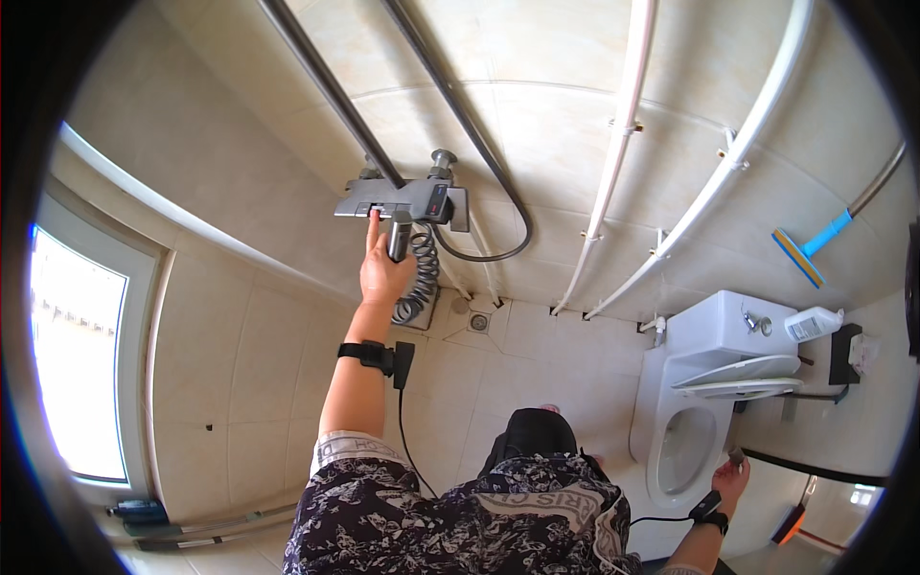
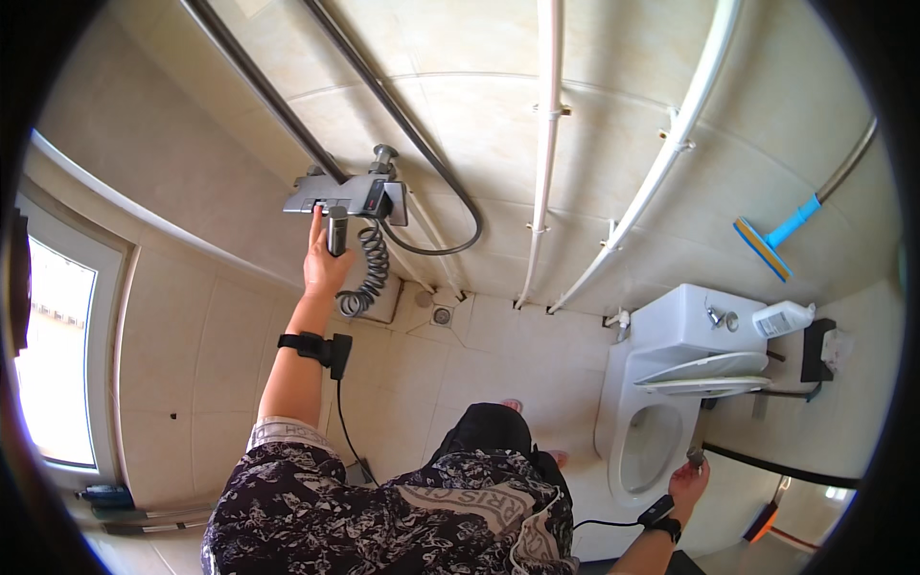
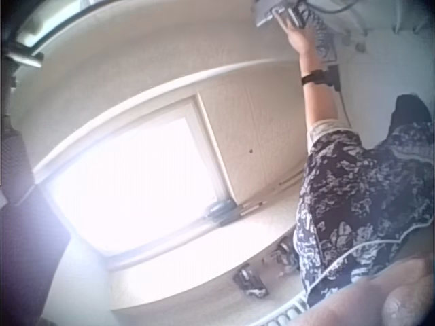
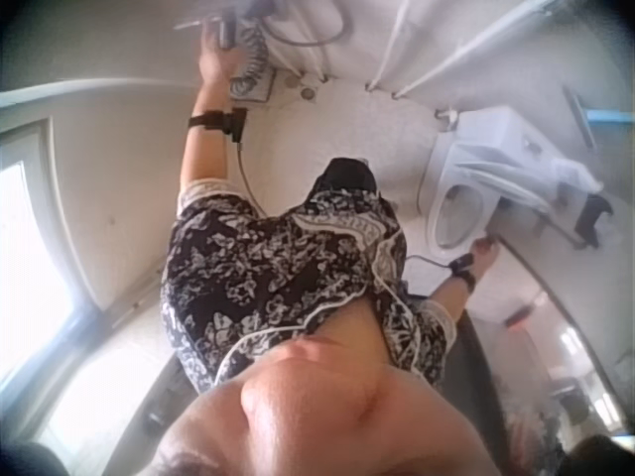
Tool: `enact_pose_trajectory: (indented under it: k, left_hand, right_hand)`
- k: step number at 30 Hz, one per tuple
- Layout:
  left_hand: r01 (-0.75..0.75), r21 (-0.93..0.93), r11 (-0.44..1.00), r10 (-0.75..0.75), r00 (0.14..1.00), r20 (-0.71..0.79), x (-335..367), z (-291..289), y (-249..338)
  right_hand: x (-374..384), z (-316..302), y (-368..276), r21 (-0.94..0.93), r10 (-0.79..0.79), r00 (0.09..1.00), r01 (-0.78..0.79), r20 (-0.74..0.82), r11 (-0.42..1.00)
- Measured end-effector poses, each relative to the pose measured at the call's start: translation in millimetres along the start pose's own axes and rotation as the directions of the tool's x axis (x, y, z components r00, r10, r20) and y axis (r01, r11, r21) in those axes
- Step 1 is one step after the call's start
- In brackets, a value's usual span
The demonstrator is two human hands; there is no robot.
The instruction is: The person unscrews a metal component from a toilet, brings it to a sink, and rinses the parts under running water using a cloth.
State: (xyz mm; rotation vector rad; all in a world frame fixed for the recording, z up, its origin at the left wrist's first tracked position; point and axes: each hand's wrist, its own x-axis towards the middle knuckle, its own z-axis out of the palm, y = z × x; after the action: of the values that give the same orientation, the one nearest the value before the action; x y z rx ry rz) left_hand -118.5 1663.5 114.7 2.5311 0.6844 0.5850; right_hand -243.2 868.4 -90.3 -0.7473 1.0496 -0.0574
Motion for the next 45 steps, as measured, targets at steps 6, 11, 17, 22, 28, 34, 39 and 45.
enact_pose_trajectory:
  k: [6, 11, 17, 22, 28, 34, 39, 45]
  left_hand:
    - [-0.180, -0.015, 0.983, 0.174, 0.965, -0.196, -24, 36, 0]
    - [0.005, -0.368, 0.930, 0.246, 0.735, 0.632, -109, 78, 94]
    - [-0.488, -0.449, 0.748, 0.502, -0.027, 0.864, -236, 195, 248]
    - [0.147, -0.332, 0.932, 0.361, -0.260, 0.896, -323, 263, 334]
    - [0.418, -0.215, 0.883, 0.355, -0.293, 0.888, -397, 324, 381]
    - [0.414, -0.162, 0.896, 0.284, -0.252, 0.925, -454, 375, 410]
    - [0.431, -0.102, 0.896, 0.235, -0.269, 0.934, -473, 417, 407]
    - [0.397, -0.078, 0.915, 0.195, -0.265, 0.944, -487, 442, 407]
  right_hand:
    - [-5, -35, 2, -0.134, -0.236, 0.961, 0.255, 0.143, 0.958]
    - [1, -6, 18, -0.119, -0.332, 0.915, 0.365, 0.228, 0.924]
    - [20, -19, 33, 0.243, -0.120, 0.992, 0.127, -0.044, 0.962]
    - [32, -37, 41, 0.300, -0.014, 0.997, 0.036, -0.075, 0.953]
    - [56, -49, 49, 0.431, 0.119, 0.991, -0.084, -0.057, 0.899]
    - [106, -66, 62, 0.416, 0.118, 0.986, -0.059, -0.117, 0.908]
    - [144, -66, 69, 0.240, 0.089, 0.959, -0.022, -0.270, 0.970]
    - [171, -67, 78, 0.232, 0.129, 0.937, -0.053, -0.324, 0.971]
